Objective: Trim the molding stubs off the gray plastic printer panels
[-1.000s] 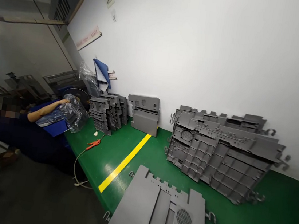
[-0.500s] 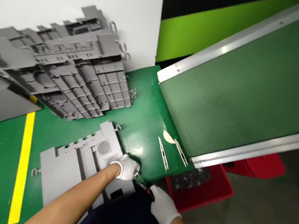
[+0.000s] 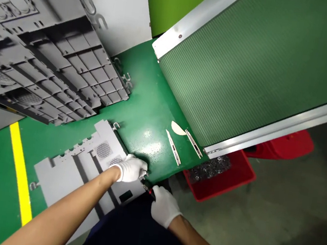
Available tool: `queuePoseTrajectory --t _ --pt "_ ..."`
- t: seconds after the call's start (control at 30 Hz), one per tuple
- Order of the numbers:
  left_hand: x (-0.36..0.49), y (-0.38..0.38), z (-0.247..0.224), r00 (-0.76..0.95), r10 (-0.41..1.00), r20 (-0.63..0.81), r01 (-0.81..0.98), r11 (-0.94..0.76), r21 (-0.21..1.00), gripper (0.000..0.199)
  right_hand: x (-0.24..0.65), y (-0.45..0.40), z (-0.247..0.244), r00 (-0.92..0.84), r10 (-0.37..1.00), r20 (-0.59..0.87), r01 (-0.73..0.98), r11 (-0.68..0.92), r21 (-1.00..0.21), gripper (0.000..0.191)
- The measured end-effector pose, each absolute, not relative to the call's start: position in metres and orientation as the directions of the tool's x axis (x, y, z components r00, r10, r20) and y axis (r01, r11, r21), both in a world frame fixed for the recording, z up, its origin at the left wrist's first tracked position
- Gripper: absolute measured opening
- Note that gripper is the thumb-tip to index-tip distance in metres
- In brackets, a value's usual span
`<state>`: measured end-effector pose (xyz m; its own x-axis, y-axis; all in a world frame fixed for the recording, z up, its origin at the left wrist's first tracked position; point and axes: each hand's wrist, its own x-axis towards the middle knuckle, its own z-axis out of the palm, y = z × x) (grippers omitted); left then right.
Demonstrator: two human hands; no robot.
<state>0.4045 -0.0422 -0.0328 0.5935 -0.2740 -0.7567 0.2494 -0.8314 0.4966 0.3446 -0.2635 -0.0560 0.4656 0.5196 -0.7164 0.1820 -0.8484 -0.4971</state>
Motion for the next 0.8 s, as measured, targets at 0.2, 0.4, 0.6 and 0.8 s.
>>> queuePoseTrajectory --t 0.2,0.4,0.6,0.8 --pt "0.4 -0.038 -0.044 0.604 -0.377 -0.702 0.106 -0.835 0.539 0.022 0.333 -0.26 -0.046 0.525 0.442 -0.727 0.121 -0.884 -0.451 0.01" --pt "0.395 -0.036 -0.046 0.634 -0.392 -0.666 0.089 -0.819 0.567 0.025 0.336 -0.251 -0.043 0.594 0.444 -0.672 0.178 -0.886 -0.428 0.055" --pt "0.396 -0.037 -0.049 0.62 -0.393 -0.679 0.079 -0.83 0.552 0.022 0.338 -0.247 -0.05 0.591 0.48 -0.648 0.277 -0.875 -0.396 0.059" --pt "0.396 -0.038 -0.049 0.623 -0.385 -0.681 0.074 -0.838 0.541 0.024 0.348 -0.249 -0.055 0.526 0.517 -0.676 0.365 -0.855 -0.369 0.062"
